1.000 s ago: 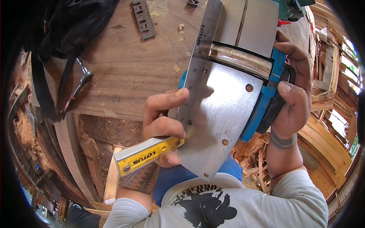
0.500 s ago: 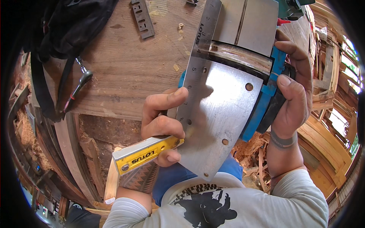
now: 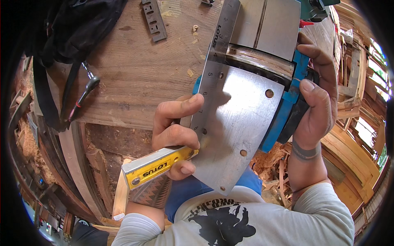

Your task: The person uses a square tool to measure the alignment of blades on a power planer and then uses a screwdriver to turn screws on the blade drum.

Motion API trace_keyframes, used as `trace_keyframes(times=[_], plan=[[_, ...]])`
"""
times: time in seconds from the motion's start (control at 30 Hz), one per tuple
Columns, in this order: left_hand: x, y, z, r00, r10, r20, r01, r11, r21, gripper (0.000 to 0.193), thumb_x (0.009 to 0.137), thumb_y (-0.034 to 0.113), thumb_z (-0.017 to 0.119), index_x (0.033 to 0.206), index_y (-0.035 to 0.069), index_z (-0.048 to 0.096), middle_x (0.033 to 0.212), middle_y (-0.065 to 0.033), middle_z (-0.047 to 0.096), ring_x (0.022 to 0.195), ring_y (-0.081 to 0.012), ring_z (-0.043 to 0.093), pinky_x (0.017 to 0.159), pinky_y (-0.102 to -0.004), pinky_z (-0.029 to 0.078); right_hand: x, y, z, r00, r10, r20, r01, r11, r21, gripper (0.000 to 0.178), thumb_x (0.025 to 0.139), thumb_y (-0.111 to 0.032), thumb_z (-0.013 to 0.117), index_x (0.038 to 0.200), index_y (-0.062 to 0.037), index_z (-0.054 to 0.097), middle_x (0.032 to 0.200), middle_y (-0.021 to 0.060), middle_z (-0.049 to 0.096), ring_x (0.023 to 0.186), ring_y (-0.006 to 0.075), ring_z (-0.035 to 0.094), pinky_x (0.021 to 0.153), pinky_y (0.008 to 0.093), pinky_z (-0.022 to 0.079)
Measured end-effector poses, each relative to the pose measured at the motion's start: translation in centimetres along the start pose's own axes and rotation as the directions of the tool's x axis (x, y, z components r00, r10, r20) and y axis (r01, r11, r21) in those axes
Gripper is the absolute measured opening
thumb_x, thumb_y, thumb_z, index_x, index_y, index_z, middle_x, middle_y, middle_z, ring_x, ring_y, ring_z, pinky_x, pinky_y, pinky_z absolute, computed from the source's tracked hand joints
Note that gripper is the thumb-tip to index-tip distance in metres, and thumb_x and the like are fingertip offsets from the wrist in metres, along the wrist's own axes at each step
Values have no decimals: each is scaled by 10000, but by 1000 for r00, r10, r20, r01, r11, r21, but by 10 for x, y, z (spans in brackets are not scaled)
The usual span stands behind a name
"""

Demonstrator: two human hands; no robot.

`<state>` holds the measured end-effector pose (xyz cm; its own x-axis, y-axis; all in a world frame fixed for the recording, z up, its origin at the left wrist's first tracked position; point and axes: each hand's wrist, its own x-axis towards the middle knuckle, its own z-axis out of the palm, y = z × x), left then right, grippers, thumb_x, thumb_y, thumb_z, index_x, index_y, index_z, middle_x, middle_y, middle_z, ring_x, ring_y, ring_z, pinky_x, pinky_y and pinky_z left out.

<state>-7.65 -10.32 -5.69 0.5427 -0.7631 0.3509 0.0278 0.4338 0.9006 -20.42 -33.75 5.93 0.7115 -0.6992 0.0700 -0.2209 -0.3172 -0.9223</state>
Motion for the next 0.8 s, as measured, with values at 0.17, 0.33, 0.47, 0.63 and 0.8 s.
trace_keyframes(times=[0.17,0.33,0.47,0.63,0.8], plan=[[-1,2,2,999,-25,-21,25,1000,-8,538,976,641,577,815,127,597,1451,-234,504,1394,-381,482,1113,-465,421,1,0,0,1000,-18,4,18,1000,-23,606,810,-184,493,1363,64,525,1464,276,534,1323,250,581,1158,400,457],[-2,0,2,999,-19,-33,17,998,-54,543,969,641,589,818,120,604,1459,-234,494,1396,-373,478,1120,-465,415,0,-2,4,1000,8,-17,-8,1000,26,599,822,-188,507,1357,82,521,1472,276,527,1319,272,582,1150,411,463],[0,4,3,997,-65,-35,67,997,41,579,941,761,524,801,201,564,1494,-156,502,1238,-226,514,1001,-382,442,0,-1,4,1000,-5,-8,5,1000,14,592,832,-182,511,1357,93,515,1476,276,522,1314,286,585,1143,417,470],[1,6,4,994,-91,-51,94,994,55,579,934,766,529,788,206,565,1487,-155,511,1255,-232,503,1017,-394,430,0,-3,6,1000,17,-14,-16,998,61,584,843,-173,494,1362,94,508,1469,280,523,1301,279,596,1132,414,485],[0,4,5,995,-78,-55,81,996,43,573,931,756,544,791,202,574,1485,-161,512,1278,-236,498,1037,-397,426,0,-3,8,999,36,-18,-34,996,88,592,839,-186,490,1361,92,503,1447,274,530,1294,274,597,1129,417,488]])
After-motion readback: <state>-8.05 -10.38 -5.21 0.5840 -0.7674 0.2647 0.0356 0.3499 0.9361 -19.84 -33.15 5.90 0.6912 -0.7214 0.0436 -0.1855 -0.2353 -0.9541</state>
